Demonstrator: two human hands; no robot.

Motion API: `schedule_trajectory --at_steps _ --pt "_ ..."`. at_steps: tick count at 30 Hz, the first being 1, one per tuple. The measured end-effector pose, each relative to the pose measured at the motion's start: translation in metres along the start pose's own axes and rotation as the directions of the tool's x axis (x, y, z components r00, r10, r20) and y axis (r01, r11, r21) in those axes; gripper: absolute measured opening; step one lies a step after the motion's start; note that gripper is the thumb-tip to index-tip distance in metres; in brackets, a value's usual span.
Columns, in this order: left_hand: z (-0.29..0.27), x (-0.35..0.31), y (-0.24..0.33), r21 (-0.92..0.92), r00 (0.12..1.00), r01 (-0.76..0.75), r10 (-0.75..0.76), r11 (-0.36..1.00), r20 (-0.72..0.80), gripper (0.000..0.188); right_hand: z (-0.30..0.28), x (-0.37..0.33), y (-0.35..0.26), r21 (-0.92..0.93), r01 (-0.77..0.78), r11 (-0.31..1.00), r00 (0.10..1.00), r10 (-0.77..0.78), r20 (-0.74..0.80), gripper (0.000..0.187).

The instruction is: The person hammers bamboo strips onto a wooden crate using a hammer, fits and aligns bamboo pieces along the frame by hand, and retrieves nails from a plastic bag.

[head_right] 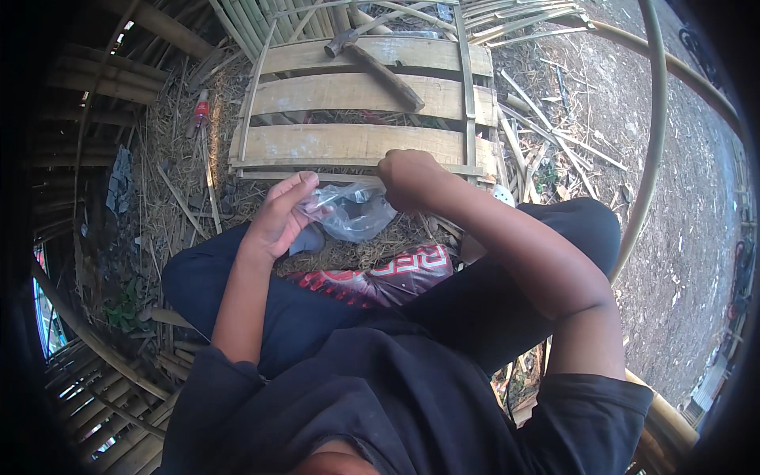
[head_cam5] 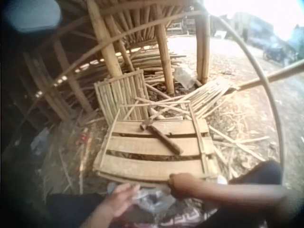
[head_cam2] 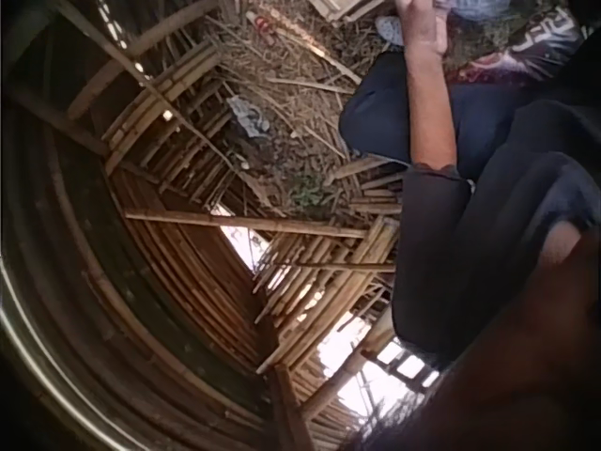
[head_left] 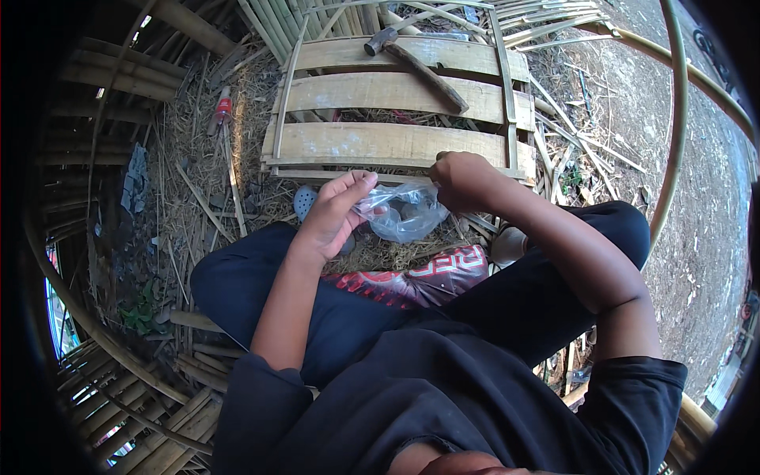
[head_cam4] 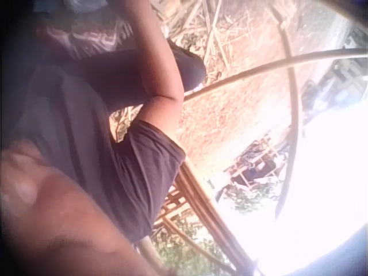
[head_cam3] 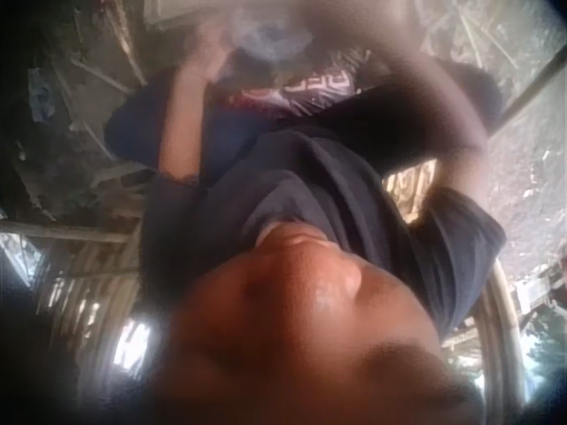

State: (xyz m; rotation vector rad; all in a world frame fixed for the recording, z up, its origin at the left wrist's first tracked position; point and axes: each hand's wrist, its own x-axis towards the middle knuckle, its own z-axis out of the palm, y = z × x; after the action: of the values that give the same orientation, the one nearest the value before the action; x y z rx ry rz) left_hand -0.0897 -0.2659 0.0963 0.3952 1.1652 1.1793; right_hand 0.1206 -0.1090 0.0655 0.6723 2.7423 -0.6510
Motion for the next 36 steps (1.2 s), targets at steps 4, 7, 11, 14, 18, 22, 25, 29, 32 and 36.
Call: schedule_trajectory --at_steps 4,7,11,14,18,22,25,29,32,36 --pt "0.010 -0.004 0.008 0.858 0.939 -0.140 0.341 0.494 -0.043 0.061 -0.016 -0.002 -0.011 0.278 -0.015 0.960 0.973 0.078 -0.216 0.014" --pt "0.010 -0.003 0.015 0.957 0.996 0.011 0.079 0.290 -0.035 0.052 -0.031 -0.007 -0.015 0.443 0.114 0.889 0.971 -0.004 -0.240 0.013" --pt "0.000 0.009 -0.010 0.940 0.882 -0.201 0.468 0.276 0.051 0.027 -0.036 -0.008 -0.022 0.497 0.205 0.843 0.930 -0.010 -0.367 0.024" --pt "0.023 0.007 0.011 0.654 0.964 -0.134 0.250 0.744 -0.087 0.019 -0.038 -0.012 -0.027 0.542 0.184 0.820 0.857 0.135 -0.496 0.033" --pt "0.047 -0.011 0.033 0.175 0.978 -0.139 0.162 0.975 -0.127 0.022 -0.051 -0.011 -0.028 0.563 -0.150 0.812 0.933 0.304 -0.190 0.053" --pt "0.046 -0.011 0.037 -0.159 0.977 -0.213 0.211 0.964 -0.034 0.026 -0.035 -0.008 -0.027 0.492 0.046 0.869 0.824 0.246 -0.511 0.038" --pt "0.056 -0.011 0.050 -0.214 0.983 -0.183 0.183 0.960 -0.020 0.035 -0.041 0.000 -0.025 0.653 0.027 0.757 0.884 0.286 -0.369 0.033" --pt "0.052 0.002 0.040 0.429 0.881 -0.359 0.453 0.829 -0.137 0.042 -0.053 0.007 -0.029 0.699 0.071 0.712 0.895 0.264 -0.360 0.035" --pt "0.056 0.007 0.041 0.830 0.754 -0.322 0.654 0.456 -0.067 0.036 -0.064 0.004 -0.036 0.749 0.041 0.661 0.924 0.260 -0.280 0.033" --pt "0.047 0.015 0.038 0.907 0.794 -0.236 0.607 0.350 -0.028 0.038 -0.066 0.002 -0.039 0.914 0.076 0.398 0.934 0.293 -0.205 0.033"
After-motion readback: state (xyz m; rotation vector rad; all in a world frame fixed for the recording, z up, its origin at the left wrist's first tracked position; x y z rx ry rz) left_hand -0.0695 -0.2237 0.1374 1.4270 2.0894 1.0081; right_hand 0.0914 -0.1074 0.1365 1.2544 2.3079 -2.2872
